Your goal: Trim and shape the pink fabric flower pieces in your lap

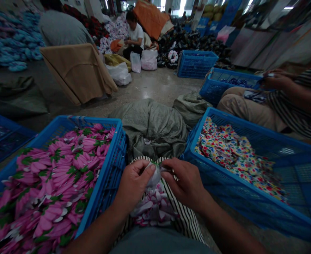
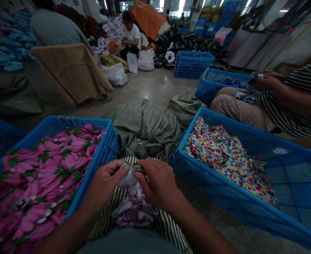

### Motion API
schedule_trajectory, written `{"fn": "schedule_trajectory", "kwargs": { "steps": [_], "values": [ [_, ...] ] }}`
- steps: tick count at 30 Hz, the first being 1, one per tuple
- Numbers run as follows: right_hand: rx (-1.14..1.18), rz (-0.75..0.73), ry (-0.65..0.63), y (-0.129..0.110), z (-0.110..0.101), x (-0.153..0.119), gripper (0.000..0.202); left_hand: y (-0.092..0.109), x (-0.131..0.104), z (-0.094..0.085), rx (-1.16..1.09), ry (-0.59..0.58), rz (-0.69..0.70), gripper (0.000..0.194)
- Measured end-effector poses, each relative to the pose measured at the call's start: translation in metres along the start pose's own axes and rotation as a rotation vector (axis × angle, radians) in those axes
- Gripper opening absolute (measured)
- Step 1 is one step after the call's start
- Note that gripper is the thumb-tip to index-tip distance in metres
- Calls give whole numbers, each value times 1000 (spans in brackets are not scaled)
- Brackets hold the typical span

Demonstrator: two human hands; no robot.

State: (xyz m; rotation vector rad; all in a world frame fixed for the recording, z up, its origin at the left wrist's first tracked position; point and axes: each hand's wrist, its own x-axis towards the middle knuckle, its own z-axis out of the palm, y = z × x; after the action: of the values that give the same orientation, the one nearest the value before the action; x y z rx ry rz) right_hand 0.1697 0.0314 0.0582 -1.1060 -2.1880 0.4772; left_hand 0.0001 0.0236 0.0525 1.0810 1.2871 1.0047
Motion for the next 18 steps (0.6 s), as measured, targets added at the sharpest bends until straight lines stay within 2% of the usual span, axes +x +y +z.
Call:
{"fn": "schedule_trajectory", "kwargs": {
  "steps": [7,18],
  "values": [
    [-286,-135,58,0,2,5,23,3,-5,1,109,-4,21,24],
    [-276,-116,-2,3,-1,3,24,6,-5,4,201,-10,80,23]
  ]
}}
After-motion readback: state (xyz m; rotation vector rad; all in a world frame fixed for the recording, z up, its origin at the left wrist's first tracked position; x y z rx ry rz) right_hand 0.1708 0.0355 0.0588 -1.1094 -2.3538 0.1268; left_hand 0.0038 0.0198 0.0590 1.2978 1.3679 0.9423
